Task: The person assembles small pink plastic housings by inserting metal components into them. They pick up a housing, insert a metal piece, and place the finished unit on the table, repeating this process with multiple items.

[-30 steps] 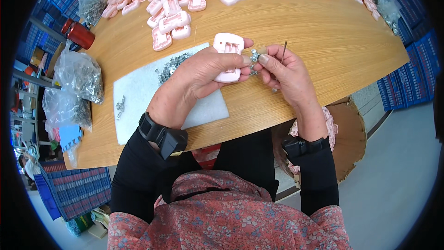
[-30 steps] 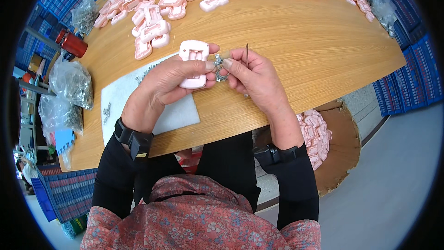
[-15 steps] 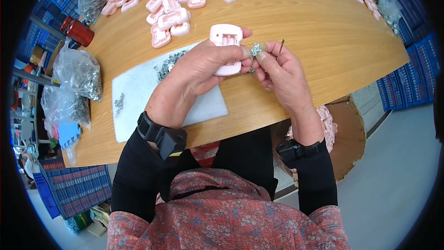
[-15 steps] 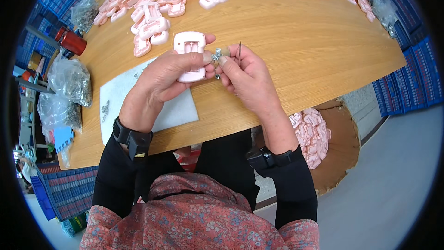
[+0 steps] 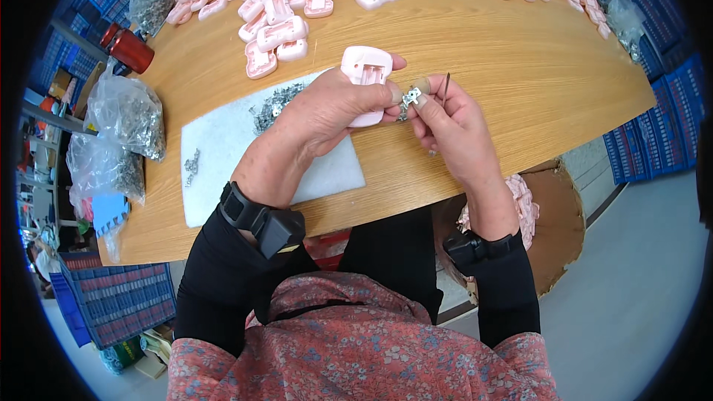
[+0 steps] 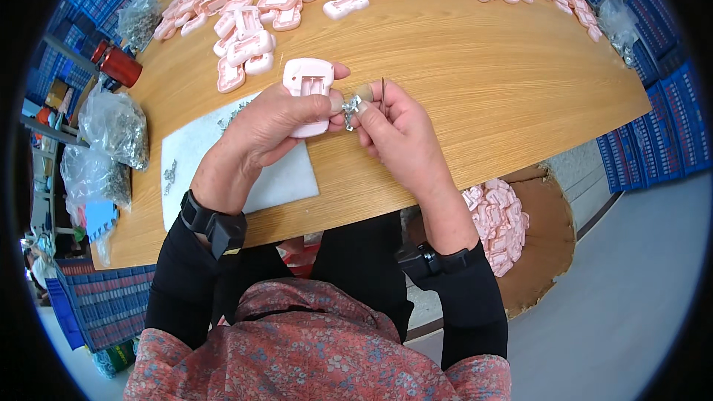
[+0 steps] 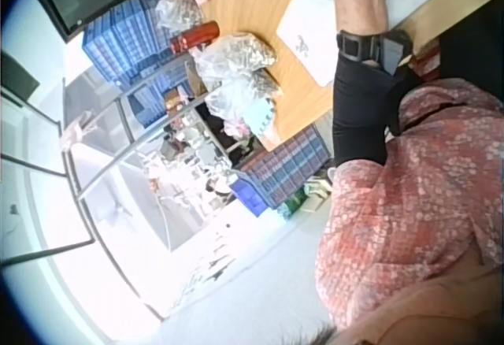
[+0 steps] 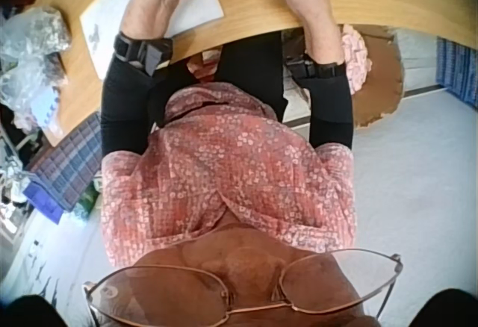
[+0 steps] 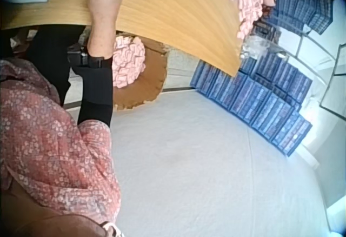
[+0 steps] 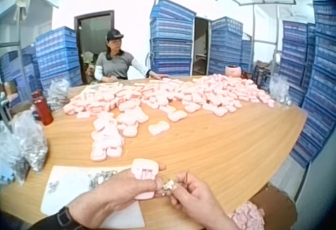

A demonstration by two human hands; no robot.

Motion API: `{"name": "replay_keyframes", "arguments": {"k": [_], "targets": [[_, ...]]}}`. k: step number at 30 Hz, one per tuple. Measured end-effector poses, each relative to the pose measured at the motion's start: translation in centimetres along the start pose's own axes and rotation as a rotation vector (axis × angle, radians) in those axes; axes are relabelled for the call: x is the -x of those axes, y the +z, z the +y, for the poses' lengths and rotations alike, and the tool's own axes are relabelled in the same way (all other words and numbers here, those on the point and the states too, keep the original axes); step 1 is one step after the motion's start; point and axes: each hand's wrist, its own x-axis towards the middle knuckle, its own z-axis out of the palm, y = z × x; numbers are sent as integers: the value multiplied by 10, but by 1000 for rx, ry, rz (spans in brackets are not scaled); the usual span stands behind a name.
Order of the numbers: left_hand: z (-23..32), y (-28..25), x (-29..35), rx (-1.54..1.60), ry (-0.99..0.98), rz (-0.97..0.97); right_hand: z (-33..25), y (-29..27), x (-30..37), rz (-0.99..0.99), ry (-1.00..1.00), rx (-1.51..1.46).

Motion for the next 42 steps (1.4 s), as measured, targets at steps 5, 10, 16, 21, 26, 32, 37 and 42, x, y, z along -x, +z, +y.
{"name": "replay_keyframes", "arguments": {"k": [5, 10, 16, 21, 26, 32, 37, 42], "targets": [[1, -8, 2, 15, -63, -86, 7, -2, -3, 24, -291, 374], [9, -9, 0, -128, -57, -78, 2, -4, -8, 17, -296, 510], [1, -3, 0, -442, 151, 46, 0, -4, -13, 42, -169, 394], [4, -6, 0, -299, 114, 234, -24, -1, -13, 193, -264, 459], [6, -7, 5, -266, 109, 257, 8, -47, -49, 109, -321, 1156], [9, -17, 11, -183, 120, 254, -1, -56, -47, 174, 108, 834], [10, -19, 15, -224, 109, 237, -4, -46, -51, 155, -104, 953], [6, -19, 19, -201, 119, 216, 1, -40, -65, 6, -176, 1169]]}}
